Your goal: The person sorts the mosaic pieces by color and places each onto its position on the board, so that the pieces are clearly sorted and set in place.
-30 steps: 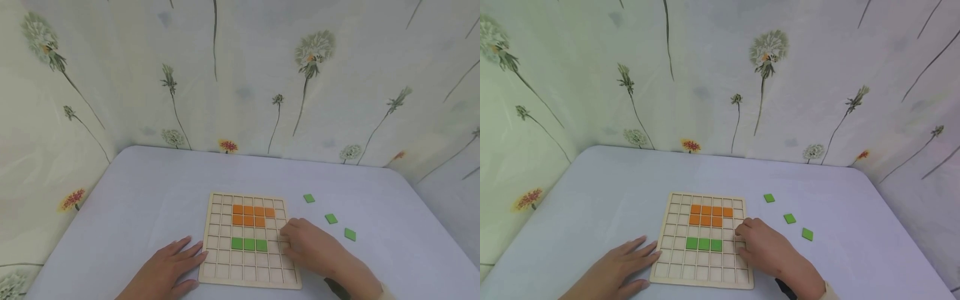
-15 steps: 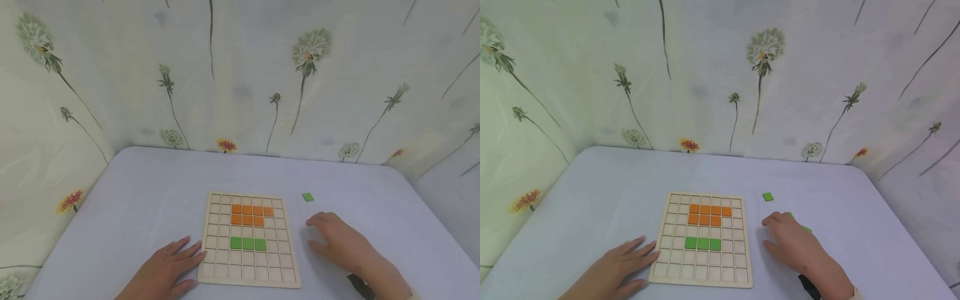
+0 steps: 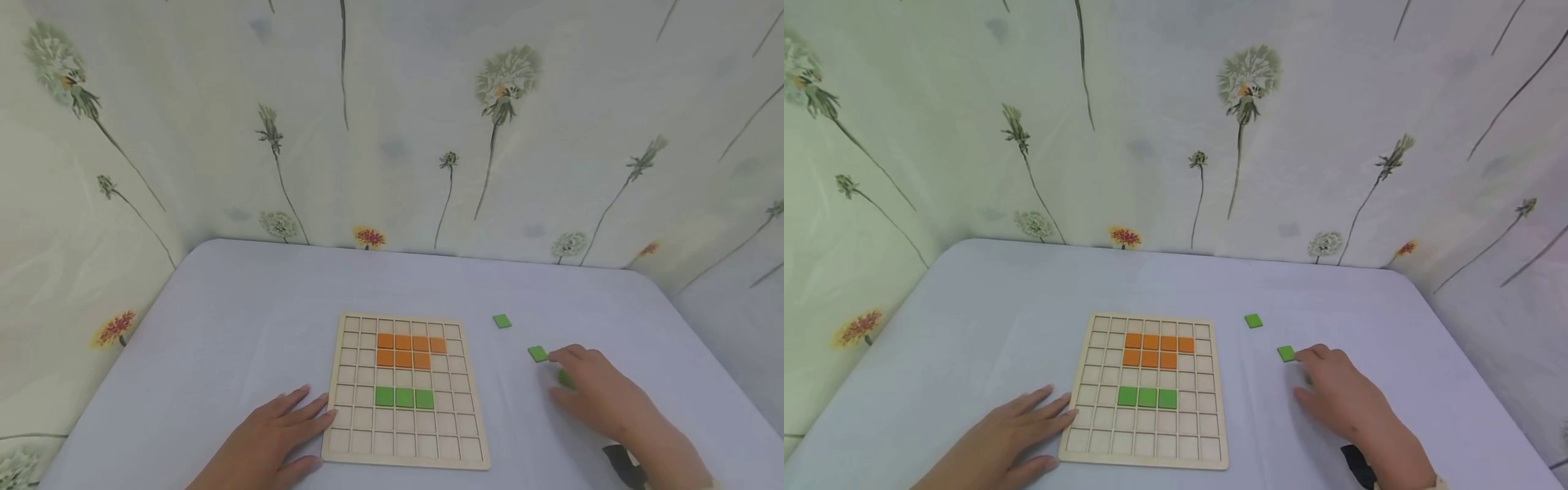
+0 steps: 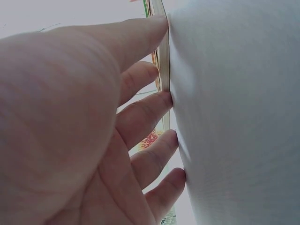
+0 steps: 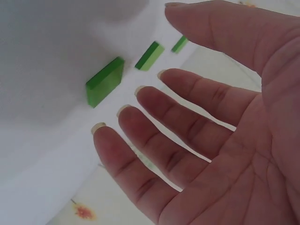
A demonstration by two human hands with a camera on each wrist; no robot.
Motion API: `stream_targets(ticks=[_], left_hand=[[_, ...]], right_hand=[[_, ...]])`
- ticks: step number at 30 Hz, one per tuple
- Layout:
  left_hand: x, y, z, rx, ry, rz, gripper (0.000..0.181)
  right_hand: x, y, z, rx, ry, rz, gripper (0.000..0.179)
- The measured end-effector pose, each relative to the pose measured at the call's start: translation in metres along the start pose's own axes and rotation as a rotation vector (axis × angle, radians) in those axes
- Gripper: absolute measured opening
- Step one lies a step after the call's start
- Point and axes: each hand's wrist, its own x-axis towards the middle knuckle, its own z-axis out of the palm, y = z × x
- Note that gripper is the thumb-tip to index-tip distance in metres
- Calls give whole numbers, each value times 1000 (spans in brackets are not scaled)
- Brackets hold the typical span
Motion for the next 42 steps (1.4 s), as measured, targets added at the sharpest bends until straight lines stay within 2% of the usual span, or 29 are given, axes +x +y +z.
stream_targets(ticks=[6,9,13,16,22,27,33,42], left_hand=[[-1,0,1,8,11,10,57],[-1,2,1,7,5,6,58],[0,2,0,18,7,-1,60],[0,3,0,31,27,6,60],[-1,3,0,27,33,0,60],[-1,3,1,28,32,1,60],[-1,5,0,9,19,-13,61],[-3,5,-1,36,37,0,61]], right_hand=[[0,13,1,-46,-57,48,49],[0,16,3,-61,-63,52,43],[4,18,5,-38,-58,69,31],[7,18,4,-4,-88,97,27],[6,10,0,72,-169,164,25],[1,1,-1,73,-194,187,19],[0,-5,-1,104,-189,220,26],[-2,-16,2,173,-172,202,30]])
